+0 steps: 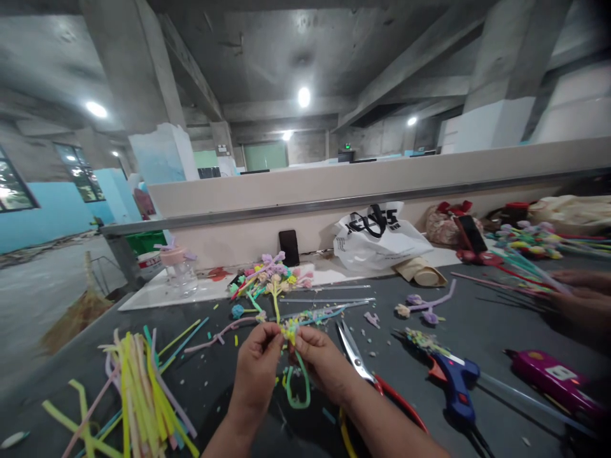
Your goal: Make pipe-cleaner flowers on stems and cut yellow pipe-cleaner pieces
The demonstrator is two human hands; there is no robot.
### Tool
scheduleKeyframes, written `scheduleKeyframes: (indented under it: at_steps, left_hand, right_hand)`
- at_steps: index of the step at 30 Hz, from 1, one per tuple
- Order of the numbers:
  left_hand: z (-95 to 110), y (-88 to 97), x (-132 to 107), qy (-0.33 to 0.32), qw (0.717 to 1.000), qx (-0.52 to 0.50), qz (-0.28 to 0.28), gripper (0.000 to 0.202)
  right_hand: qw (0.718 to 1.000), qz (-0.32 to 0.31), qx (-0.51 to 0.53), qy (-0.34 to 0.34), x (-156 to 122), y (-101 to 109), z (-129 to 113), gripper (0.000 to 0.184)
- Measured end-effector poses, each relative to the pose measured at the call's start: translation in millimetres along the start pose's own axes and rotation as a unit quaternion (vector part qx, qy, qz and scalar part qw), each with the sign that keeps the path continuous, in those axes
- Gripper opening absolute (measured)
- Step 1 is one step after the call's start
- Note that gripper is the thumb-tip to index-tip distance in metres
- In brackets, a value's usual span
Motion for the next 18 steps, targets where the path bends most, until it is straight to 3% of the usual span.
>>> scheduleKeyframes:
  at_steps: [4, 9, 13, 18]
  left_hand:
    - [4, 0.5, 0, -0.020, 1.000, 0.014, -0.003, 0.005]
    - [-7, -3.4, -4, 0.036, 0.996, -0.075, 0.034, 0.014]
    - [-12, -12.4, -5, 0.069, 0.994, -0.089, 0.001, 0.017]
    - [-9, -13.8, -4, 0.062, 0.994, -0.089, -0.030, 0.014]
  right_hand:
    - [1.000, -0.002, 0.023, -0.002, 0, -5, -1, 0.026]
    - [0.999, 0.022, 0.021, 0.026, 1, -2, -5, 0.029]
    - [0.996, 0.045, -0.049, 0.065, 2, 7, -6, 0.031]
    - [0.991, 0.046, -0.106, 0.073, 4, 13, -6, 0.031]
Point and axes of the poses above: each hand's wrist, its own x-axis towards the middle knuckle, its own y-axis out of the back of the hand, z = x × y, the point moved 8 cm from there along x, towards the middle knuckle, and after that the axes turned 2 degrees about x, right-handed, at the moved point
